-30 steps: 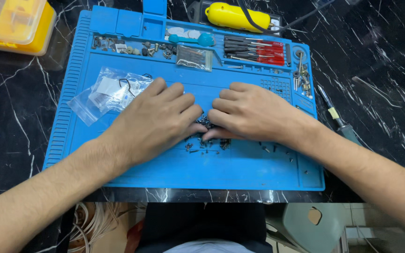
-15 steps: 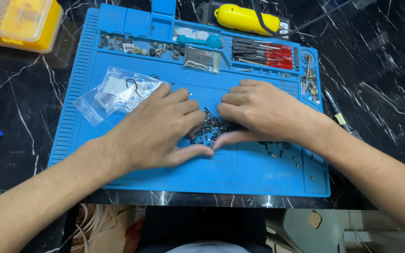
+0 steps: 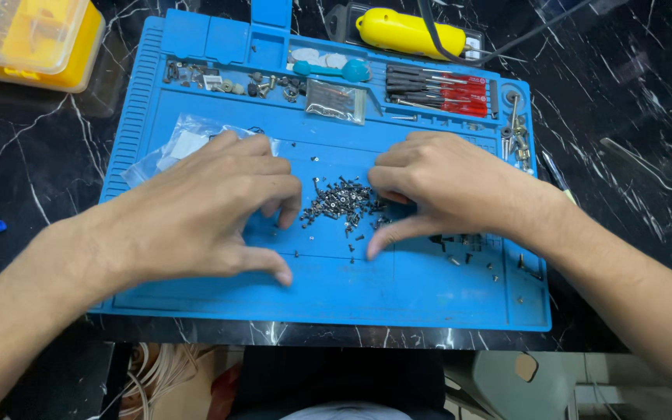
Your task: The person sorts a pile of small screws and fasteners on a blue work mat, using tweezers to pick up and arrange them into designated slots. They also handle a small plastic bag and a soldering iron during the process.
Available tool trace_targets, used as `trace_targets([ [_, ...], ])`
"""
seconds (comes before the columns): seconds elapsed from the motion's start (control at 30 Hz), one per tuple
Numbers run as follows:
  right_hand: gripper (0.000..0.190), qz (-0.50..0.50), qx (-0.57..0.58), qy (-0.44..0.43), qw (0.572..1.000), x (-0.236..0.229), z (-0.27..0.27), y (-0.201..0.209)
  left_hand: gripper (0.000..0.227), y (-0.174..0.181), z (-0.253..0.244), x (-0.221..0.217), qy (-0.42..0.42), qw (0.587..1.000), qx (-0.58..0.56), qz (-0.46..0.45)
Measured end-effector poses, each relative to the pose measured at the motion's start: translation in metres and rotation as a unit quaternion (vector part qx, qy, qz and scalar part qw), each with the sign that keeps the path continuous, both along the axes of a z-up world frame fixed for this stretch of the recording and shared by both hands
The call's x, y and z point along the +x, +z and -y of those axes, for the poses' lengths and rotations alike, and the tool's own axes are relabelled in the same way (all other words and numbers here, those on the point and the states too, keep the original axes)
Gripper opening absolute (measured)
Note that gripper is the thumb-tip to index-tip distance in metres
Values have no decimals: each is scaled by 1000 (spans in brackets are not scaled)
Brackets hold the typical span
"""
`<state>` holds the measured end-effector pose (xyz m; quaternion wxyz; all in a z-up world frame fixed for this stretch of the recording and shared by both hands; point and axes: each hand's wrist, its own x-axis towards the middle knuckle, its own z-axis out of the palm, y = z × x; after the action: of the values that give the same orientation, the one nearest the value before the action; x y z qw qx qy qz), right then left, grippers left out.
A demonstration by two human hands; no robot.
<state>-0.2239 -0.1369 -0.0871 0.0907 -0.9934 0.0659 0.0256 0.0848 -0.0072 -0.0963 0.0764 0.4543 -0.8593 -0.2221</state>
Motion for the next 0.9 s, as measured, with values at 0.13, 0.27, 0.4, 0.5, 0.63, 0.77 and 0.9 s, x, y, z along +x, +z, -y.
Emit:
trace_targets([
  [0.13, 64, 44, 26, -19, 999, 14, 16, -1, 53, 9, 1, 21, 38, 997, 59, 25],
  [0.27, 71, 42, 35, 9, 998, 23, -2, 7, 42, 3, 0, 23, 46, 998, 24, 16],
  [0.4, 73, 22, 15, 30, 999, 28, -19, -7, 34, -13, 5, 9, 22, 999, -18, -16],
  [0.5, 64, 60, 30, 0, 998, 31, -1, -2, 32, -24, 15, -5, 2, 994, -102, -50],
  [0.63, 60, 64, 2, -36, 997, 22, 6, 5, 21, -22, 17, -18, 18, 987, -146, -66],
  [0.77, 73, 43, 35, -18, 998, 8, -13, 12, 29, -1, 6, -10, 27, 997, -45, -64],
  [0.9, 70, 22, 32, -29, 999, 5, -11, -2, 42, -10, 6, -11, 14, 1000, -3, 1],
])
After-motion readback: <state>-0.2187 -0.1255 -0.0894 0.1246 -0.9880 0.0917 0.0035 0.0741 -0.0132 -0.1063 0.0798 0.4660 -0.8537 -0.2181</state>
